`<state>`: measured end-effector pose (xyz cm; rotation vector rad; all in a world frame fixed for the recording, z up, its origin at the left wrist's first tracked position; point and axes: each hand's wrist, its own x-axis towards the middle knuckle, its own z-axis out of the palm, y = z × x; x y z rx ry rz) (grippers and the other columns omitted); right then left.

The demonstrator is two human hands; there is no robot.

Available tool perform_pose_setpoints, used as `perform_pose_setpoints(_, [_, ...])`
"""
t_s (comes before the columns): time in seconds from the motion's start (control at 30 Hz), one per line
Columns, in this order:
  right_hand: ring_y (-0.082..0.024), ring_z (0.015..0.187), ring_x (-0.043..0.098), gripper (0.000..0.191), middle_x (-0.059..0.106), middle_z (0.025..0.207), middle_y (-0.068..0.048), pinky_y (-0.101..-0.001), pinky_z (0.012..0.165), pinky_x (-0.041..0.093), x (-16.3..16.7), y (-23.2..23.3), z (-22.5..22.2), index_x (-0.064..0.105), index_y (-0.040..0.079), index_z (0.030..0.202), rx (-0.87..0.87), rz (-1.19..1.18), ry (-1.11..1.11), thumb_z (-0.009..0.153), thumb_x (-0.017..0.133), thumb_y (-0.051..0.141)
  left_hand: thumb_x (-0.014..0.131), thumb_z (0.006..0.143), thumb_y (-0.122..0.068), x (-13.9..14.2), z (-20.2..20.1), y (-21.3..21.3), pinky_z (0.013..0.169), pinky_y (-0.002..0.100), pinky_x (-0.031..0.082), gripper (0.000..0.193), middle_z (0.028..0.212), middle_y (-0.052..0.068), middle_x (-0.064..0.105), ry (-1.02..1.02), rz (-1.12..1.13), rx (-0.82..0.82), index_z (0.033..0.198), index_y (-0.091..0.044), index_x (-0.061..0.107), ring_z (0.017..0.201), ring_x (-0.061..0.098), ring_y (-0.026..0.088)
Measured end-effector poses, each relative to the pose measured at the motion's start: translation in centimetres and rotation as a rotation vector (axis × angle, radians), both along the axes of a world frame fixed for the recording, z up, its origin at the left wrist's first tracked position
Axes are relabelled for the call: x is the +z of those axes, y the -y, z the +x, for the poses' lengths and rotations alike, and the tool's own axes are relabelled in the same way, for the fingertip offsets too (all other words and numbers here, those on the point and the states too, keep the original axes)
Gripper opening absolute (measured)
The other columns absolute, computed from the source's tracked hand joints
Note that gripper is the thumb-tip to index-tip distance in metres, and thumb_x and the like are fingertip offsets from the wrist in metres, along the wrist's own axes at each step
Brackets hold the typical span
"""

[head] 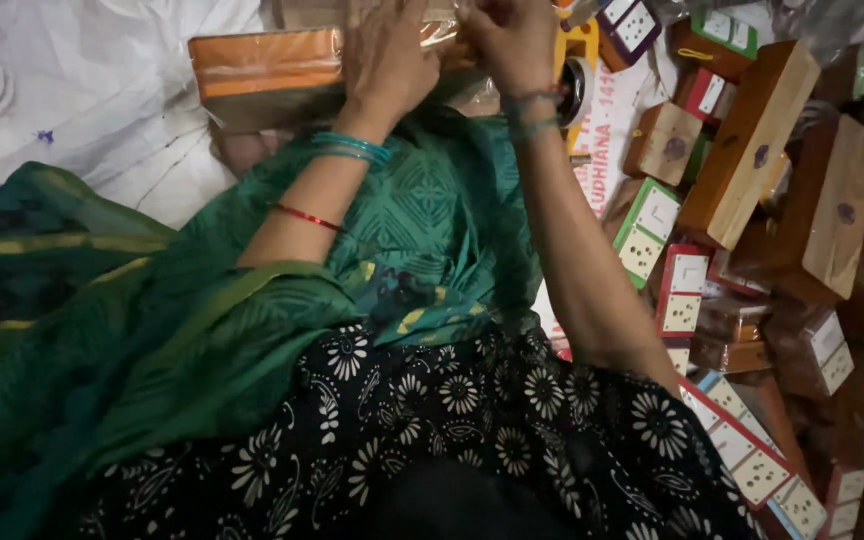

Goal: The person sits on the floor and wraps wooden switchboards in clear plastic film using a handheld tape dispenser. They pull film, wrap each board, and place the wrapped items into a pile. Another person nearby also wraps similar items.

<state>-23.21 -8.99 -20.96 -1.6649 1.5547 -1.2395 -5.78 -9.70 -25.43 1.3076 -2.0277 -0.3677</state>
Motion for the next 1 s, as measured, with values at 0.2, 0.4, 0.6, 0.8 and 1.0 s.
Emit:
perform_pose_setpoints(0.2, [-0.032,0.067,0.070,0.033,0.069,0.076,-0.015,-0.0427,0.058,0.056,-2.8,2.0,-2.2,0.068,0.001,0.087,0.085,-0.089,-0.629,0.077,0.087,0.025,0.081,0.089,-0.020,0.2,0.2,-1.5,0.114,0.062,0.026,0.060,0.136,0.021,0.056,-0.009,-0.149,-0.013,0.145,-0.020,0.058,0.128,0.051,0.042])
perform_pose_setpoints(0.4, [-0.031,0.074,0.073,0.030,0.070,0.080,-0.014,-0.0424,0.063,0.058,-2.6,0.6,-2.9,0.063,0.004,0.095,0.118,-0.109,-0.592,0.087,0.087,0.021,0.079,0.093,-0.025,1.7,0.5,-2.1,0.117,0.062,0.022,0.036,0.132,0.021,0.057,-0.031,-0.092,-0.022,0.128,-0.034,0.076,0.129,0.048,0.041])
perform_pose_setpoints(0.6, [-0.027,0.076,0.071,0.035,0.060,0.087,-0.015,-0.0403,0.066,0.057,-5.0,-4.5,-2.7,0.051,0.002,0.116,-0.025,0.033,-0.245,0.093,0.076,0.009,0.073,0.095,-0.032,1.7,0.6,-1.9,0.116,0.064,0.021,0.030,0.142,0.023,0.052,0.015,0.014,-0.045,0.124,-0.032,0.078,0.135,0.043,0.044])
perform_pose_setpoints(0.8, [-0.046,0.084,0.064,0.066,0.066,0.097,-0.032,-0.0500,0.070,0.053,-8.2,-4.2,-1.8,0.059,-0.007,0.117,-0.357,-0.127,-0.579,0.081,0.083,0.042,0.056,0.096,-0.050,3.8,0.8,-0.9,0.113,0.077,0.011,0.048,0.158,0.030,0.034,0.107,0.142,-0.101,0.134,-0.024,0.069,0.147,0.023,0.052])
perform_pose_setpoints(1.0, [-0.018,0.072,0.066,0.044,0.067,0.079,-0.008,-0.0338,0.063,0.055,-7.1,-5.3,-3.8,0.054,0.004,0.104,-0.274,0.115,-0.007,0.077,0.082,0.024,0.077,0.075,-0.040,5.6,0.5,1.3,0.096,0.064,0.048,0.060,0.132,0.023,0.062,0.400,0.186,-0.150,0.129,-0.015,0.067,0.121,0.061,0.043])
